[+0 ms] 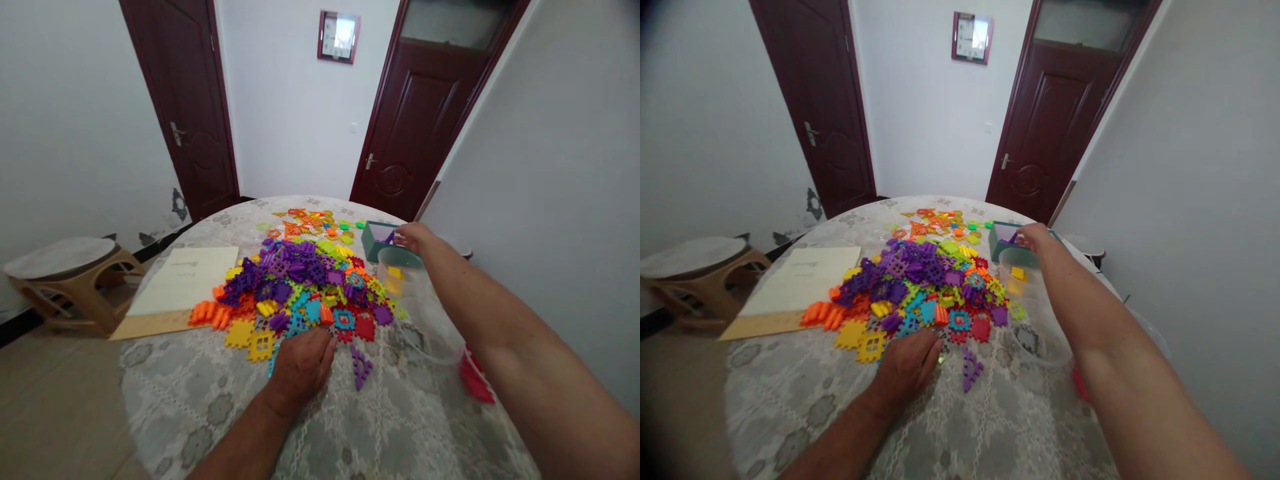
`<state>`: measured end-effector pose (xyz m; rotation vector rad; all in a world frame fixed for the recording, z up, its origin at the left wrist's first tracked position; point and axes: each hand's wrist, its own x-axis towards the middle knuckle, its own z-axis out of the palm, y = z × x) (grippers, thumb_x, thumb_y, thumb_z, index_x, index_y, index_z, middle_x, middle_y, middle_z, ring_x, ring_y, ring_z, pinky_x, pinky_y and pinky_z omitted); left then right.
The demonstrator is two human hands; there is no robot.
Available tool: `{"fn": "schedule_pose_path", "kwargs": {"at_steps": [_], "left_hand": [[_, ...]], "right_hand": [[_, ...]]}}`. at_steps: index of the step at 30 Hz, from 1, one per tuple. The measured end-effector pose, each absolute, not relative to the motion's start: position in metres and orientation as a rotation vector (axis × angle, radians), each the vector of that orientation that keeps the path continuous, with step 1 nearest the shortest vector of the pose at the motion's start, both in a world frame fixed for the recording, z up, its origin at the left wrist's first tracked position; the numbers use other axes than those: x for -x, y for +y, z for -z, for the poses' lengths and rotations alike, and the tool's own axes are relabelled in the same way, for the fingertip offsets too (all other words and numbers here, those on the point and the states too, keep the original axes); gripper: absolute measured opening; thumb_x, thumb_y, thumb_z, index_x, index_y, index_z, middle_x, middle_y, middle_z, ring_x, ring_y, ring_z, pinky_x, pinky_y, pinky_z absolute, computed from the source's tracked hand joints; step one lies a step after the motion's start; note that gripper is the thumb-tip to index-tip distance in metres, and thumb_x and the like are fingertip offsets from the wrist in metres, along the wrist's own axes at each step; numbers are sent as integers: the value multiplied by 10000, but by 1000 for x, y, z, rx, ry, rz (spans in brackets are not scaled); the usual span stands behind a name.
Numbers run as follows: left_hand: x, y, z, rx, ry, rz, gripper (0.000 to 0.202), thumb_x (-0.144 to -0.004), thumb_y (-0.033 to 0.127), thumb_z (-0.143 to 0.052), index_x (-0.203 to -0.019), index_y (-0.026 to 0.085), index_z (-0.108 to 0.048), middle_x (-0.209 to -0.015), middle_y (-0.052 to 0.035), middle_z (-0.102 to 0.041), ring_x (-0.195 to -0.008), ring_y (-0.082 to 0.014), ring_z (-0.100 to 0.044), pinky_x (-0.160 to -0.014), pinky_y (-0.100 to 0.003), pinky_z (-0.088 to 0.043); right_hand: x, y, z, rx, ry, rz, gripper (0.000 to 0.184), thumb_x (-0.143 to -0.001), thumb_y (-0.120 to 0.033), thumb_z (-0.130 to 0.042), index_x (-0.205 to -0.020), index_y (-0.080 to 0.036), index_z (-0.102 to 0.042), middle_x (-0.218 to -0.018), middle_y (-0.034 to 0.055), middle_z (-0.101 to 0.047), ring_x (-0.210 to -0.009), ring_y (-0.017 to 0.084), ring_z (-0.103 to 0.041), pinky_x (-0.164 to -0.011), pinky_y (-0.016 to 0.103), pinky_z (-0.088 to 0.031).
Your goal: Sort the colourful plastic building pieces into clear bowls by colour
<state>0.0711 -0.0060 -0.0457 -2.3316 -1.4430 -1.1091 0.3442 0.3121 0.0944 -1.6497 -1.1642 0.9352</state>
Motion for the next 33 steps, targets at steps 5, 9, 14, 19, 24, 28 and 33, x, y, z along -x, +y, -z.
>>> {"fn": "schedule_pose_path", "kwargs": {"at_steps": [5, 9, 14, 19, 24, 28, 33], "left_hand": [[-72, -5, 44, 2352, -1468, 1068, 331, -1078, 282, -428, -790, 214, -576, -707, -12, -641, -656, -155, -622, -639, -303, -429], [-72, -3, 45, 2381, -1501, 1068, 316, -1079, 304, -430, -850, 204, -623, -758, -30, -682, -722, -164, -660, -670, -295, -451], [-72, -3, 47, 2392, -1554, 1090, 266, -1072, 304, -451, -941, 197, -657, -829, -44, -717, -777, -180, -684, -700, -302, -475], [-71, -3, 45, 2386, -1592, 1141, 250, -1071, 307, -466, -953, 198, -658, -864, -47, -728, -800, -179, -690, -719, -300, -480], [-71, -2, 45, 2341, -1548, 1141, 246, -1075, 297, -465, -954, 198, -655, -849, -37, -725, -787, -175, -687, -714, -301, -466], [-69, -1, 45, 2320, -1579, 1099, 260, -1075, 312, -462, -925, 204, -646, -827, -33, -716, -781, -174, -687, -702, -298, -453], [-69, -2, 44, 2315, -1581, 1067, 282, -1077, 306, -450, -889, 205, -634, -807, -28, -708, -745, -167, -670, -675, -300, -429]], "right_hand": [[-339, 302, -104, 1640, -1133, -877, 336, -831, -63, -726, -1111, -187, -590, -888, 26, -642, -667, 125, -662, -610, 246, -600], [-320, 257, -118, 1520, -1404, -872, 213, -875, -84, -676, -1071, -161, -648, -861, 35, -660, -686, 132, -675, -664, 272, -604], [-292, 123, -114, 1326, -2315, -604, 173, -912, -185, -668, -1070, -189, -738, -887, 56, -730, -776, 173, -678, -765, 308, -551], [-280, 10, -56, 1413, -2714, -362, 228, -967, -310, -630, -1142, -190, -714, -1130, 131, -736, -1043, 262, -674, -921, 364, -490], [-281, -16, -3, 1719, -2578, -364, 349, -937, -348, -642, -1222, -148, -667, -1250, 195, -659, -1079, 301, -667, -920, 388, -489], [-285, -12, 11, 1579, -2405, -584, 417, -860, -270, -723, -1261, -171, -660, -1254, 152, -659, -1157, 274, -630, -978, 345, -468], [-285, -15, 7, 1435, -2312, -768, 188, -823, -144, -699, -1005, -192, -706, -1001, 50, -680, -932, 194, -632, -806, 279, -454]]}}
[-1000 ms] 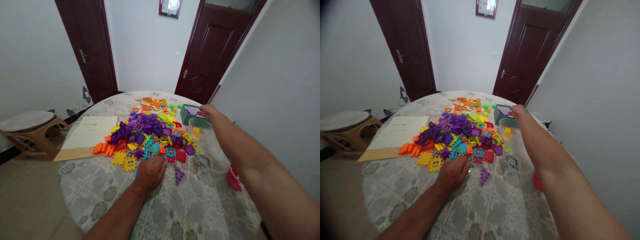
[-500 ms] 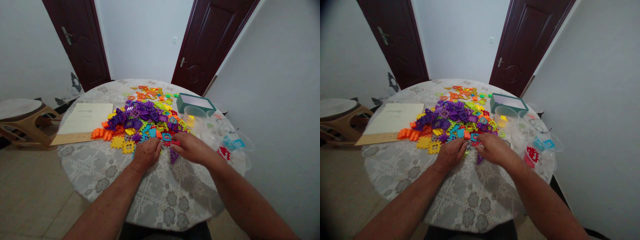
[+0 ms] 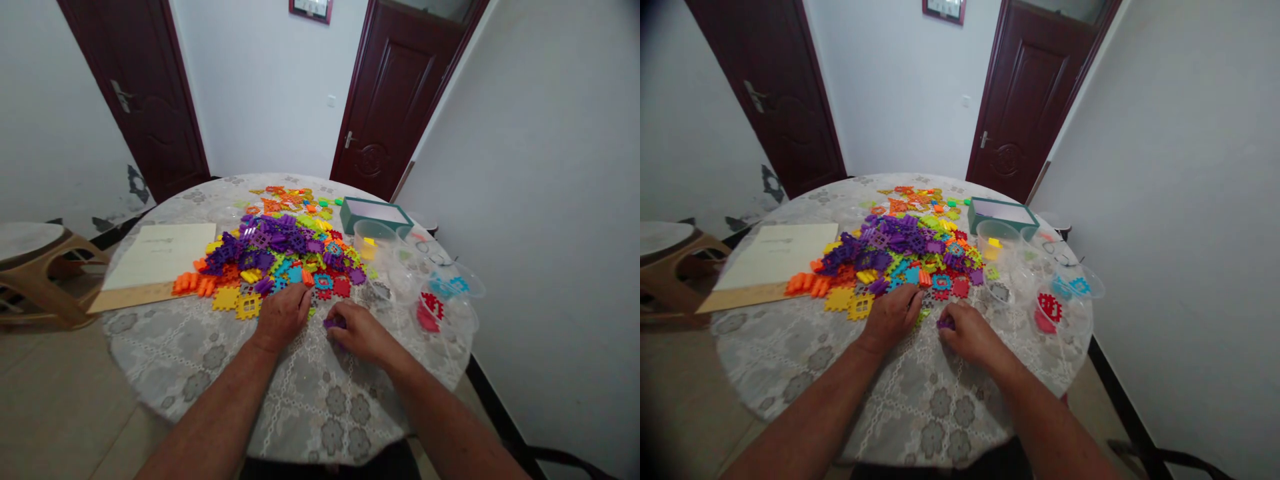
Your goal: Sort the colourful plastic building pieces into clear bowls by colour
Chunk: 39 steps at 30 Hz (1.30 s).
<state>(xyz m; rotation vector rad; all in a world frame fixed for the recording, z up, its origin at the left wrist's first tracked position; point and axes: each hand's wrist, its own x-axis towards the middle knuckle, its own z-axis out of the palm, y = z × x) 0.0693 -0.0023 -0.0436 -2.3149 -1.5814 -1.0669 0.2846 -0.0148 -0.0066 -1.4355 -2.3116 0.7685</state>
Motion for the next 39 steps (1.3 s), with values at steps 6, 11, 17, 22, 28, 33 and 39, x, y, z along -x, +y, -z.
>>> {"fn": "schedule_pose_path", "kwargs": {"at_steps": [6, 11, 17, 22, 28, 33, 39], "left_hand": [[-70, -1, 44, 2364, -1574, 1077, 257, -1064, 297, -465, -920, 199, -654, -826, -38, -717, -768, -173, -679, -686, -292, -448], [-70, -2, 46, 2381, -1588, 1088, 238, -1056, 288, -472, -960, 199, -670, -851, -45, -730, -759, -172, -681, -678, -287, -465], [-70, -1, 47, 2390, -1604, 1091, 231, -1054, 289, -480, -983, 193, -678, -867, -54, -736, -793, -184, -707, -711, -288, -495], [-70, -2, 48, 2390, -1596, 1091, 240, -1065, 298, -470, -1042, 191, -684, -897, -58, -749, -822, -189, -721, -736, -296, -509], [-69, -1, 49, 2381, -1602, 1085, 234, -1059, 301, -476, -1034, 198, -685, -895, -63, -755, -817, -188, -721, -722, -294, -506], [-70, -1, 48, 2394, -1597, 1084, 241, -1057, 298, -465, -982, 202, -674, -878, -64, -749, -811, -191, -719, -706, -295, -499], [-70, -2, 47, 2380, -1618, 1135, 210, -1045, 291, -485, -962, 208, -659, -854, -52, -730, -794, -183, -704, -711, -289, -506]], "right_hand": [[-294, -14, -27, 1258, -2176, -1029, 89, -935, -230, -625, -1009, -234, -676, -887, -4, -707, -762, 158, -644, -688, 267, -469], [-315, 27, -64, 1294, -2150, -777, 305, -933, -236, -627, -1234, -231, -677, -961, 38, -740, -858, 195, -676, -781, 316, -515], [-313, 108, -93, 1517, -2464, -184, 221, -895, -171, -643, -1084, -175, -759, -1092, 120, -757, -1009, 247, -676, -875, 331, -481], [-285, 148, -78, 1676, -2763, -113, 239, -800, -110, -753, -1009, -214, -805, -1019, 117, -780, -1024, 277, -699, -853, 316, -488], [-271, 166, -49, 1748, -2904, -11, 382, -771, -103, -768, -1151, -150, -779, -1145, 198, -773, -1061, 339, -723, -870, 352, -515], [-274, 169, -42, 1759, -2944, 55, 364, -846, -176, -716, -1202, -118, -758, -1237, 223, -746, -1116, 320, -713, -895, 312, -503], [-272, 167, -55, 1749, -2971, -28, 262, -770, -170, -768, -1031, -181, -790, -986, 107, -798, -917, 249, -725, -742, 263, -471]]}}
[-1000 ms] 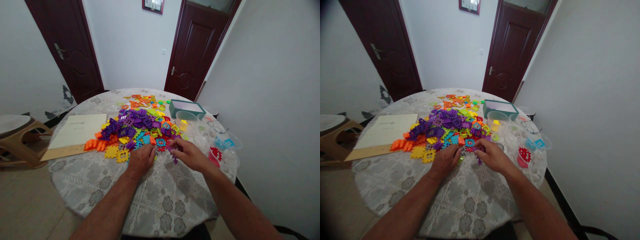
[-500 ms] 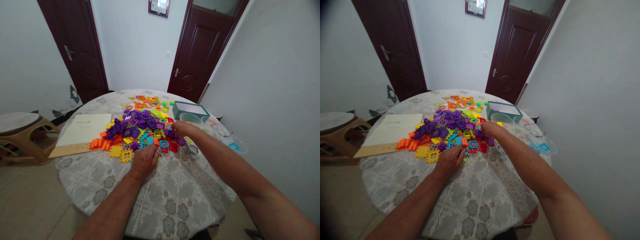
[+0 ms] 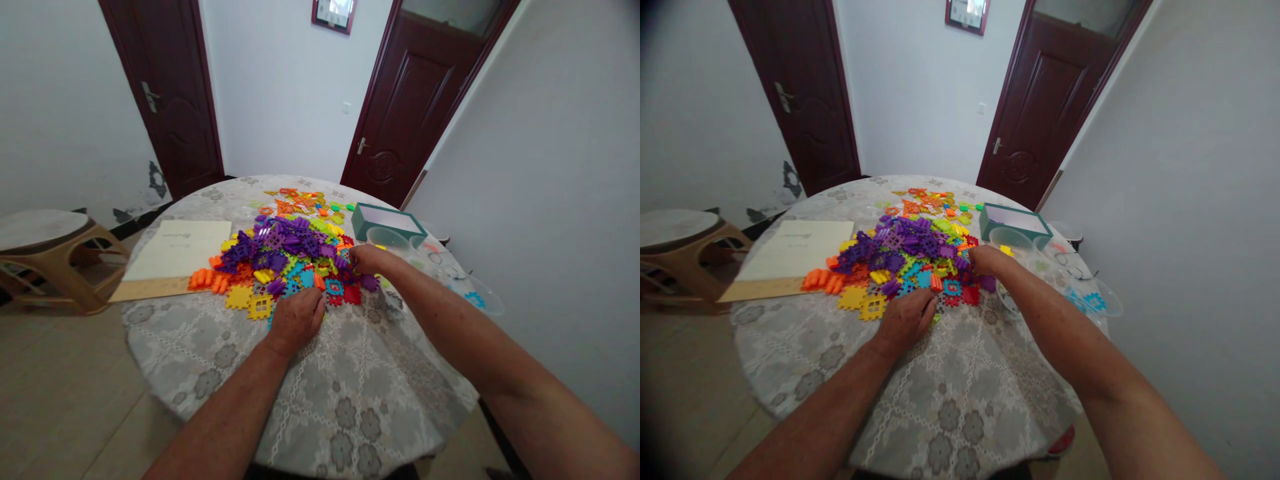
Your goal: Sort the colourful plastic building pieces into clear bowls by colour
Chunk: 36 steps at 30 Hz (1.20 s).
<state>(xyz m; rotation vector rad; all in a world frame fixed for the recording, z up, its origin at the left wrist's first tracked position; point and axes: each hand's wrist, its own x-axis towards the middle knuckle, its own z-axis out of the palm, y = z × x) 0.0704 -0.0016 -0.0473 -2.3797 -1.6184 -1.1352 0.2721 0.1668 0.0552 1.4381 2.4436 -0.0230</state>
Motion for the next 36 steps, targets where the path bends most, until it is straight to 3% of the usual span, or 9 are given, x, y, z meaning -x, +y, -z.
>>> {"fn": "schedule_pose_path", "kwargs": {"at_steps": [4, 9, 14, 18, 20, 23, 25, 31, 36], "left_hand": [[-72, -4, 44, 2396, -1631, 1311, 162, -1008, 286, -556, -1095, 187, -650, -954, -75, -730, -846, -195, -706, -779, -317, -551], [-74, -7, 35, 2427, -1782, 1760, 743, -902, 421, -749, -1537, 213, -423, -1303, -147, -688, -887, -202, -730, -843, -374, -605], [-66, 1, 30, 2308, -2075, 2144, 856, -815, 381, -833, -1558, 248, -429, -1452, -146, -621, -1183, -273, -696, -960, -398, -606], [-58, 8, 31, 2278, -2236, 2458, 799, -828, 310, -801, -1537, 264, -437, -1405, -135, -642, -986, -212, -753, -751, -324, -661], [-58, 9, 30, 2215, -2287, 2584, 792, -851, 285, -771, -1553, 276, -404, -1323, -116, -678, -854, -171, -757, -653, -288, -658], [-59, 7, 26, 2078, -2305, 2681, 764, -877, 259, -736, -1557, 281, -389, -1227, -89, -707, -828, -162, -762, -661, -289, -669], [-61, 7, 24, 1979, -2317, 2796, 746, -888, 251, -717, -1552, 271, -380, -1208, -91, -711, -878, -184, -775, -702, -325, -684], [-63, 9, 23, 1656, -2314, 3185, 614, -896, 210, -675, -1464, 230, -440, -1174, -98, -714, -883, -184, -788, -752, -342, -686], [-62, 8, 23, 1493, -2224, 3498, 697, -795, 72, -653, -1447, 215, -452, -1102, -77, -728, -920, -187, -786, -847, -356, -670]], "right_hand": [[-271, 155, -77, -1378, 2531, 127, 159, -816, -233, -748, -971, -205, -770, -876, 37, -767, -804, 186, -675, -644, 244, -417], [-256, 116, -83, -1222, 2760, 919, 143, -854, -309, -733, -954, -209, -712, -811, -20, -705, -725, 137, -614, -623, 229, -426], [-218, 78, -35, -1507, 2863, 1440, 176, -840, -301, -750, -973, -202, -691, -836, -16, -694, -719, 138, -608, -620, 236, -455], [-204, 68, -7, -1849, 2763, 1682, 266, -979, -406, -598, -1153, -216, -664, -971, 29, -745, -756, 172, -672, -645, 278, -533], [-209, 67, -4, -1970, 2882, 1421, 279, -1023, -383, -513, -1201, -227, -660, -1095, 59, -747, -918, 203, -704, -795, 321, -573], [-223, 66, -3, -2118, 3001, 557, 313, -1023, -271, -476, -1268, -235, -668, -1293, 115, -691, -1225, 256, -630, -1053, 378, -495], [-233, 65, 2, -2125, 2855, 206, 373, -1018, -232, -457, -1341, -228, -642, -1372, 148, -648, -1284, 285, -594, -1077, 396, -470], [-244, 60, 23, -2105, 2648, 56, 353, -1000, -319, -535, -1313, -183, -622, -1319, 184, -656, -1199, 316, -623, -981, 380, -491], [-251, 63, 29, -2093, 2741, 122, 198, -994, -239, -512, -1073, -177, -682, -1138, 170, -702, -1093, 287, -644, -960, 349, -472]]}}
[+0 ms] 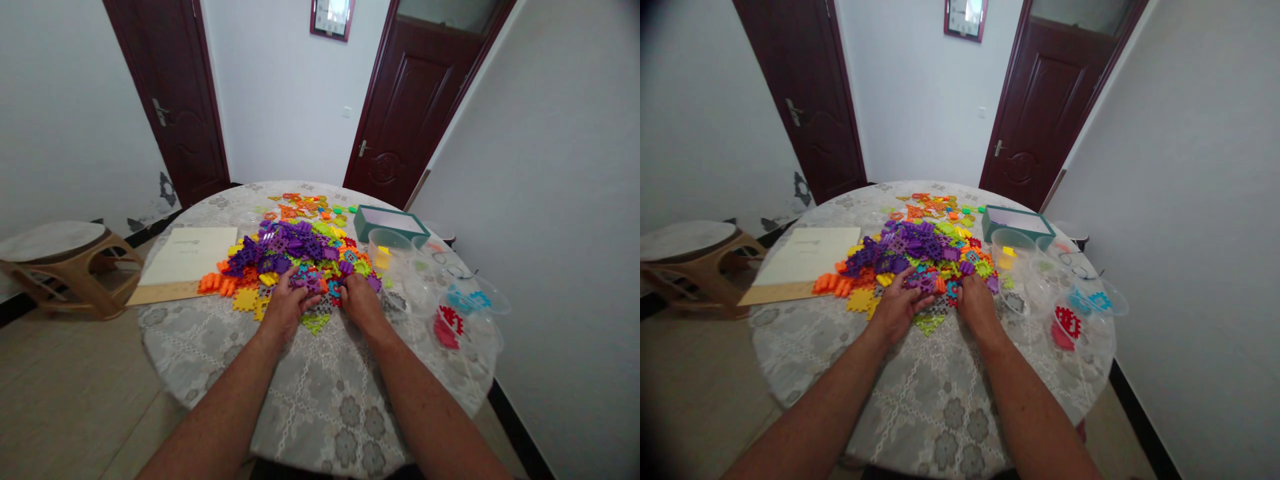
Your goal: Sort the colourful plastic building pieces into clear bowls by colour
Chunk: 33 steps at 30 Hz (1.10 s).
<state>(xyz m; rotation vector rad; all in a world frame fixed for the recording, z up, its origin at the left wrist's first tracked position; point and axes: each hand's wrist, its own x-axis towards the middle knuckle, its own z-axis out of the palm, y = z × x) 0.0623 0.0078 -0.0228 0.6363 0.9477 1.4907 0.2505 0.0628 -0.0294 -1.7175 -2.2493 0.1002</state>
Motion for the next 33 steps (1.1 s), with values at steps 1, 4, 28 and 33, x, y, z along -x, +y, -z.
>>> {"fn": "schedule_pose_path", "kwargs": {"at_steps": [1, 4, 28, 33], "left_hand": [[-62, 7, 22, -616, 928, -1492, 724, -766, 46, -651, -1446, 204, -457, -1044, -59, -728, -913, -187, -785, -865, -362, -666], [-62, 4, 18, -582, 874, -1491, 776, -726, 14, -657, -1457, 182, -456, -901, -16, -717, -886, -187, -782, -915, -379, -649], [-59, 3, 12, -528, 800, -1500, 563, -851, 69, -676, -1376, 188, -513, -1101, -101, -771, -960, -223, -797, -914, -378, -657], [-56, 4, 15, -533, 803, -1502, 586, -851, 76, -675, -1403, 184, -509, -1092, -116, -782, -998, -237, -794, -931, -394, -652]], "right_hand": [[-252, 64, 31, 1707, -2233, -118, 195, -991, -220, -501, -1043, -169, -683, -1100, 165, -706, -1073, 281, -646, -956, 348, -469], [-253, 63, 32, 1641, -2127, -152, 178, -977, -194, -496, -993, -156, -669, -1028, 143, -702, -1011, 261, -645, -933, 348, -472], [-235, 64, 43, 1598, -1953, 214, 396, -1020, -433, -597, -1308, -167, -659, -1417, 197, -591, -1317, 348, -496, -1142, 572, -321], [-234, 64, 51, 1559, -2025, 160, 453, -1018, -468, -575, -1336, -151, -638, -1386, 203, -591, -1302, 331, -497, -1095, 486, -403]]}}
